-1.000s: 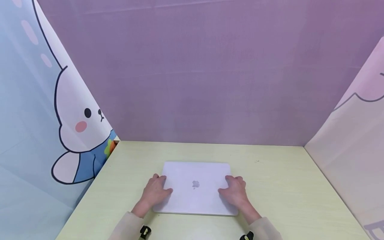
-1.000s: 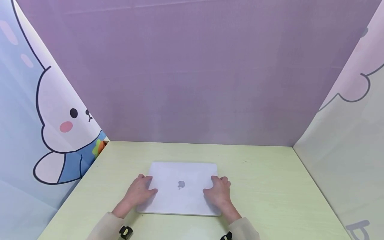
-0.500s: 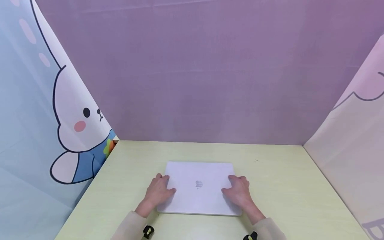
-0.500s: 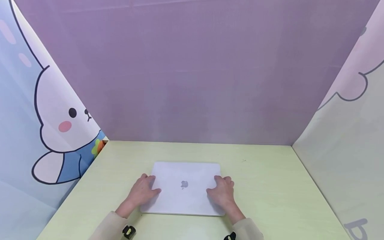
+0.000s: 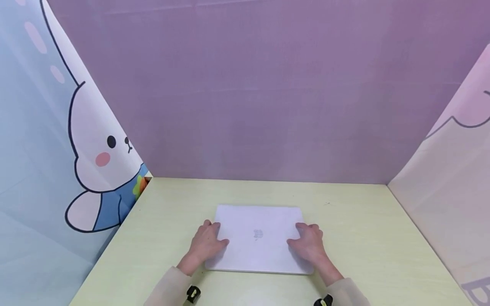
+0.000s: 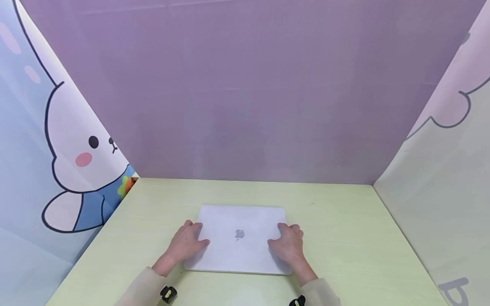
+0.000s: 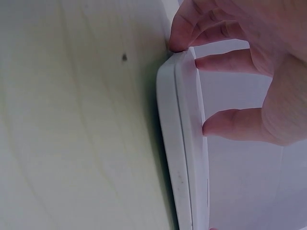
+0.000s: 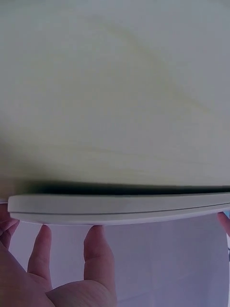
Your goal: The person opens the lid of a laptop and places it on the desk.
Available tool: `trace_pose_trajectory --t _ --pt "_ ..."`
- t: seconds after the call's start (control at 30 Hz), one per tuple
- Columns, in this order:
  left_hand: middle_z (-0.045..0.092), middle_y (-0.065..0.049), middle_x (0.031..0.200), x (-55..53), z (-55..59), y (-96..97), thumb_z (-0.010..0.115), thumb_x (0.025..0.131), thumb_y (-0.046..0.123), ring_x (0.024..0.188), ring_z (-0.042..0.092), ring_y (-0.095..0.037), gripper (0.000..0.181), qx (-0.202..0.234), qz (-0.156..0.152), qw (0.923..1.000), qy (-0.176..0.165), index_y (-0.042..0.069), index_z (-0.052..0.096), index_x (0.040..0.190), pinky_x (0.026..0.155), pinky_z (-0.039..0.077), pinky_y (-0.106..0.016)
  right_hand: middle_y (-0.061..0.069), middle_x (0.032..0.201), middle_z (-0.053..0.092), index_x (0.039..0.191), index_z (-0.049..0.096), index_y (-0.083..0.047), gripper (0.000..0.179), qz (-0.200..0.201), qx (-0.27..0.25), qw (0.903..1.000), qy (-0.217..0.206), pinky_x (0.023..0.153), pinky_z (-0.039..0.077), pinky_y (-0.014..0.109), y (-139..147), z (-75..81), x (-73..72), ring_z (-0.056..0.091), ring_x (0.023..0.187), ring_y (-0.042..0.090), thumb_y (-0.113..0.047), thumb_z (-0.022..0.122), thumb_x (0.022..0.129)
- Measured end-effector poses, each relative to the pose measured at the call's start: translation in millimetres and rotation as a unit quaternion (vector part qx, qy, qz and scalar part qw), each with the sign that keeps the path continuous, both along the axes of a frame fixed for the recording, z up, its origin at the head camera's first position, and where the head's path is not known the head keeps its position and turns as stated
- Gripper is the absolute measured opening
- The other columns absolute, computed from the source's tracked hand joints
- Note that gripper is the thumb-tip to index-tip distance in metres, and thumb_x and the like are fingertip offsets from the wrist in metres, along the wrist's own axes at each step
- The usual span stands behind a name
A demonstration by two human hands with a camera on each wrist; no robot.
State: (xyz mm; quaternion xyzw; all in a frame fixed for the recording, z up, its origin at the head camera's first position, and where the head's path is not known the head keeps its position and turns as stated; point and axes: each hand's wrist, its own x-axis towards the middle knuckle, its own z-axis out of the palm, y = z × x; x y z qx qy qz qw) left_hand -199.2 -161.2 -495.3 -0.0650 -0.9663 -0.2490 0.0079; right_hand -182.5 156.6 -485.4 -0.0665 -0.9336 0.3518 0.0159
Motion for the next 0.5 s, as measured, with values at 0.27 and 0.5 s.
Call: trace_pose_trajectory --t 0.27,0.5 --pt "0.058 -0.021 0.107 0.0 2.7 7.7 0.081 0.08 0.03 0.087 0.057 -0.029 0.06 0.003 0.0 1.0 -0.004 -0.006 0.064 0.125 0.068 0.054 -0.044 0.036 0.128 0.044 0.132 0.06 0.009 0.064 -0.004 0.001 1.0 -0.004 0.091 0.046 0.056 6.1 3.9 0.8 0.04 0.118 0.051 -0.016 0.079 0.076" --pt "0.057 -0.018 0.104 0.3 3.8 14.6 0.081 0.08 0.031 0.086 0.056 -0.027 0.058 0.003 -0.008 1.0 -0.003 -0.006 0.065 0.123 0.069 0.053 -0.043 0.037 0.125 0.046 0.131 0.06 0.01 0.064 -0.002 0.007 1.0 -0.001 0.091 0.046 0.057 13.5 5.9 1.7 0.041 0.117 0.052 -0.016 0.079 0.076"
